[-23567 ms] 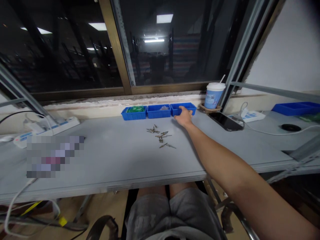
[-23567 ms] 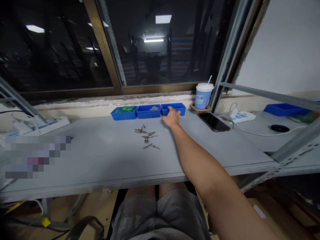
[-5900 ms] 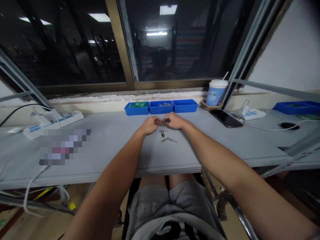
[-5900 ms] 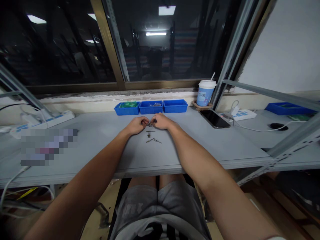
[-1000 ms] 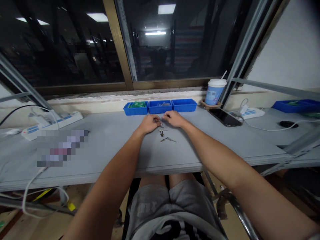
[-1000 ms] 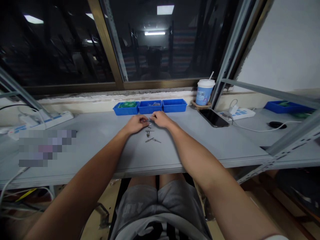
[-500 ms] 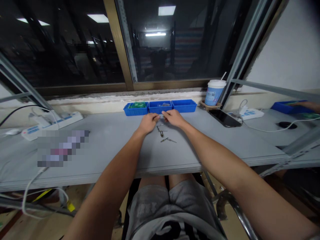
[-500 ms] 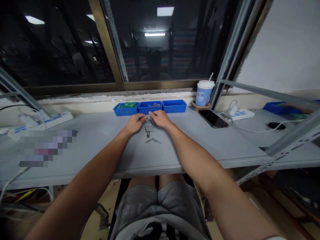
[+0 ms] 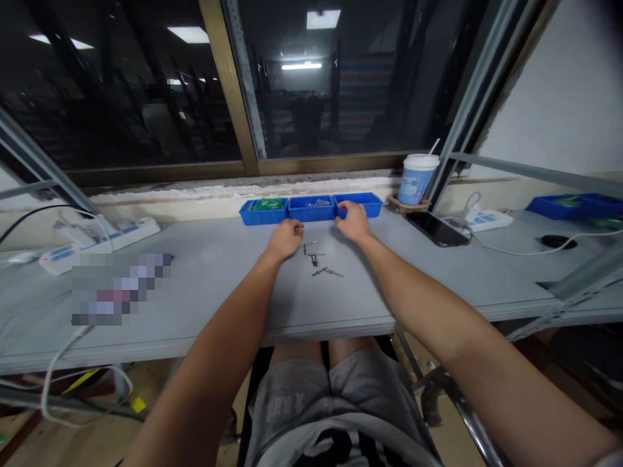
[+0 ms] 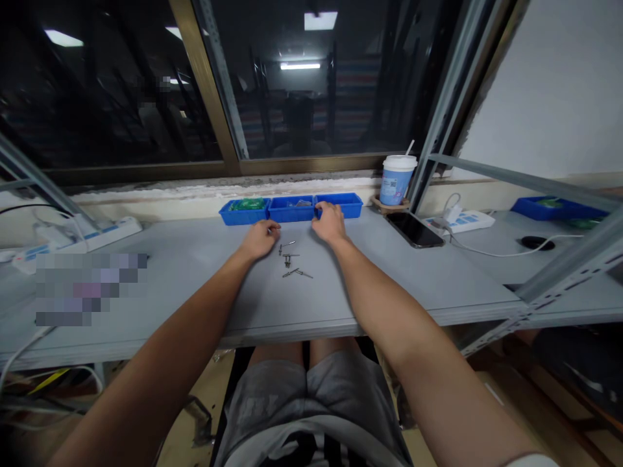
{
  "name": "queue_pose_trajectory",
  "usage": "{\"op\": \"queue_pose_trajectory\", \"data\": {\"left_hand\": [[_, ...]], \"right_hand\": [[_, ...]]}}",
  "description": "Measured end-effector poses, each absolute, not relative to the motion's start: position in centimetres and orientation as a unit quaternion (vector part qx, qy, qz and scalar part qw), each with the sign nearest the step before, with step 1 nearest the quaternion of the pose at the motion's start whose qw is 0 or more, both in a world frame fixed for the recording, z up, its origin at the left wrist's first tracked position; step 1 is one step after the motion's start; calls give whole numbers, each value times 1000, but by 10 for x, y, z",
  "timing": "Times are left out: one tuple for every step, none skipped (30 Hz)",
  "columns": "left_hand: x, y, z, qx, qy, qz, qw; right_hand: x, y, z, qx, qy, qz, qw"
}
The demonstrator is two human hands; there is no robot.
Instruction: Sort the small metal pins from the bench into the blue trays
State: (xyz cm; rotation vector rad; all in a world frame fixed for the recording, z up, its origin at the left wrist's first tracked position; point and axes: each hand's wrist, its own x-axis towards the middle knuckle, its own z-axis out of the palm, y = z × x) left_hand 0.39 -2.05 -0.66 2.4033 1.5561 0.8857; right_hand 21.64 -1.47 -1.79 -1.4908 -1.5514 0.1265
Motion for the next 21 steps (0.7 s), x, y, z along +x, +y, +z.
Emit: {"op": "queue_pose_trajectory", "data": {"left_hand": [[3,-20,-7,803,519,282,74],[3,-20,-7,808,519,268,77],[3,-20,-7,812,519,254,81],[3,-20,-7,815,519,243,85],[3,-20,-7,816,521,236,88],[3,-20,-7,815,523,232,89],[3,-20,-7,815,525,230,89],[3,-20,-7,815,526,228,88],[3,-21,-7,816,525,225,88],[3,-21,-6,818,524,220,89],[3,-22,-5,820,522,215,92],[3,-23,-5,823,520,210,94],[3,-23,-4,825,518,205,97],[4,-24,-3,827,515,201,98],[4,-24,-3,829,513,199,97],[4,-24,-3,831,511,199,95],[4,-24,-3,831,510,200,93],[4,-24,-3,832,510,200,91],[4,-23,-4,832,510,202,91],[4,-22,-4,831,510,202,91],[3,-22,-5,832,509,202,91]], "right_hand": [[221,-13,-20,-632,-625,36,457],[226,-11,-21,-653,-615,29,441],[230,-10,-23,-670,-607,30,426],[233,-8,-24,-684,-603,36,409],[236,-7,-25,-694,-602,45,392],[238,-6,-25,-702,-602,55,376],[239,-5,-26,-708,-602,63,364],[239,-5,-25,-709,-603,64,360],[238,-5,-25,-703,-608,58,364],[236,-6,-23,-689,-620,48,372],[233,-8,-22,-663,-644,39,380],[229,-10,-20,-627,-679,36,381],[225,-12,-18,-586,-718,44,372],[221,-15,-17,-545,-757,65,353],[216,-17,-16,-509,-790,94,329],[212,-20,-15,-478,-814,128,305],[208,-22,-15,-456,-828,160,285],[204,-23,-15,-442,-835,185,271],[201,-24,-15,-432,-839,200,263],[199,-24,-16,-425,-843,206,259],[197,-24,-17,-421,-846,204,257]]}}
